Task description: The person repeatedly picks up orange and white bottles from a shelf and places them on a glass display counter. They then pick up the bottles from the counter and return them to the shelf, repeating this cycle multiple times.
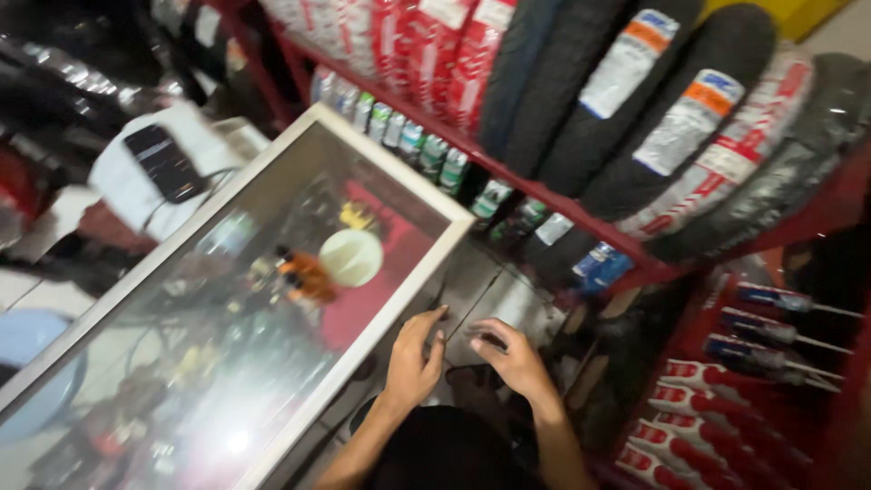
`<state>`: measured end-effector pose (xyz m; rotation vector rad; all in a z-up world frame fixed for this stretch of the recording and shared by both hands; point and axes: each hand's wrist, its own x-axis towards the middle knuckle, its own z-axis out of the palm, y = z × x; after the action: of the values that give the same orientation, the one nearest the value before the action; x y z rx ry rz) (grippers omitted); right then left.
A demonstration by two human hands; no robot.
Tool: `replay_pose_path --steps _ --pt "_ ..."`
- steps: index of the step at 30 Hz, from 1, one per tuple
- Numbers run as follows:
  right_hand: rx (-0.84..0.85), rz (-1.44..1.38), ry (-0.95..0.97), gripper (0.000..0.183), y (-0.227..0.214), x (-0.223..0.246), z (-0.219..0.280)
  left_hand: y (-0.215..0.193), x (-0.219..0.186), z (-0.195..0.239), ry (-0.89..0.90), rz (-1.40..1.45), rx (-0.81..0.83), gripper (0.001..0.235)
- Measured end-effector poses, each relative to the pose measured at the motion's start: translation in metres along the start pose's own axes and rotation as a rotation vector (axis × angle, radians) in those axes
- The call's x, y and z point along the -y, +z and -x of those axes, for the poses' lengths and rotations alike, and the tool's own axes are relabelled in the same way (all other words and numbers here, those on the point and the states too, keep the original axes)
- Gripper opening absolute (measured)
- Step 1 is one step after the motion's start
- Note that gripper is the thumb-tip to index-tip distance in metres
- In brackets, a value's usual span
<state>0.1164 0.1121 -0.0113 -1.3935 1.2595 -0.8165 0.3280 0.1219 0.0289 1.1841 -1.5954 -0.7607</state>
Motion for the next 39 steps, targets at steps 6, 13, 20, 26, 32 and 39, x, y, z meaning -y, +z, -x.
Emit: replay_pose_path --steps 6,13,20,26,32,39 --pt "0.173 0.093 -0.003 0.035 0.067 0.037 -0.013 -0.057 0.009 0.047 0.013 -0.131 -0.224 0.033" --pt "0.125 0.144 -0.257 0.064 0.135 0.063 -0.090 -0.102 0.028 0.045 -0.098 -0.148 -0.435 0.061" --pt "0.214 0.058 -0.302 0.064 0.171 0.055 -0.098 -0.105 0.054 0.038 -0.222 -0.056 -0.222 0.063" --pt "0.077 -0.058 -0.333 0.081 0.171 0.046 -0.110 -0.088 0.065 0.026 -0.117 -0.063 -0.402 0.069" --pt "0.192 0.105 -0.160 0.083 0.170 0.049 -0.117 -0.088 0.080 0.009 -0.150 -0.079 -0.522 0.072" --pt "0.279 0.047 -0.225 0.076 0.172 0.046 -0.115 -0.100 0.093 -0.002 -0.257 -0.173 -0.492 0.068"
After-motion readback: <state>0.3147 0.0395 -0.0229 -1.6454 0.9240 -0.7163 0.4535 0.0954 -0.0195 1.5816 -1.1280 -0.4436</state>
